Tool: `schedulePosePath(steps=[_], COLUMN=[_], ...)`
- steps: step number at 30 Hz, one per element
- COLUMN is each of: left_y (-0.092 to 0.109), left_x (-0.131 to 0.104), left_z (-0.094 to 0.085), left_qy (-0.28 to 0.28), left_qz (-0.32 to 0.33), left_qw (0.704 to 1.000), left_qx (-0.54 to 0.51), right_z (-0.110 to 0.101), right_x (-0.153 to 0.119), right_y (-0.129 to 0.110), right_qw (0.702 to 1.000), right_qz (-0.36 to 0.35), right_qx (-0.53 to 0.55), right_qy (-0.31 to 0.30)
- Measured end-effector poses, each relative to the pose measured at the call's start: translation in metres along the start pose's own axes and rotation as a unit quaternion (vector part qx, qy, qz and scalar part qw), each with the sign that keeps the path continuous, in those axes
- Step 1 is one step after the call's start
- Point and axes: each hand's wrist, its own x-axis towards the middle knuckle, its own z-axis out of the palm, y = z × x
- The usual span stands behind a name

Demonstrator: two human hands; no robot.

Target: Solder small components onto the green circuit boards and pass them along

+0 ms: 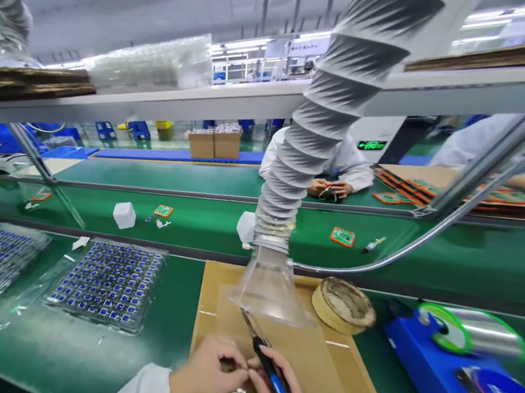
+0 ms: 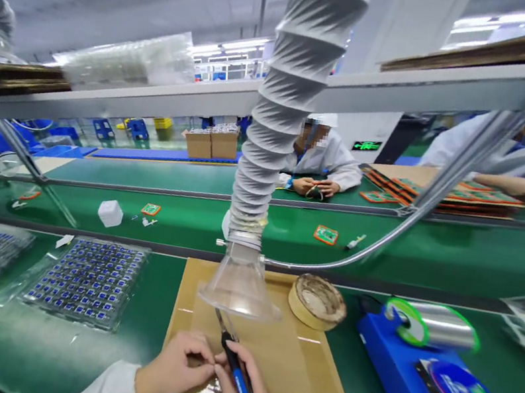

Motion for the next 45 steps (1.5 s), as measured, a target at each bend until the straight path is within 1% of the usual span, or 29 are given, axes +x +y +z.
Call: schedulePosePath(steps=[8,12,20,27,31,38,45], left_y=[0.007,0.010,0.003,-0.001,-0.003,-0.005,-0.009], left_x=[-0.004,-0.006,-0.008,-0.007,-0.005,-0.004,-0.003], left_z=[-0.005,-0.007,-0.005,-0.004,-0.005,-0.006,-0.005], left_qy=[0.014,0.012,0.005,-0.022,-0.020,-0.017,-0.018], left_qz=[0.018,0.021,0.005,-0.029,-0.033,-0.032,-0.028], left_qw=[1.000,1.000,0.999,0.999,0.999,0.999,0.999], left_qx=[0.015,0.017,0.046,0.003,-0.008,-0.020,-0.020], right_z=[-0.012,-0.014,-0.012,-0.006,-0.003,0.000,0.001], right_x=[0.006,0.005,0.004,0.006,0.006,0.008,0.008], right_y=[0.013,0.014,0.013,0.011,0.011,0.005,0.007], right_qw=[0.996,0.994,0.992,0.990,0.989,0.989,0.988], right_qz=[-0.028,-0.038,-0.073,-0.085,-0.094,-0.091,-0.081], right_qx=[-0.042,-0.055,-0.082,-0.109,-0.115,-0.114,-0.132], right_qy=[-0.067,-0.084,-0.063,-0.032,-0.019,-0.007,-0.002])
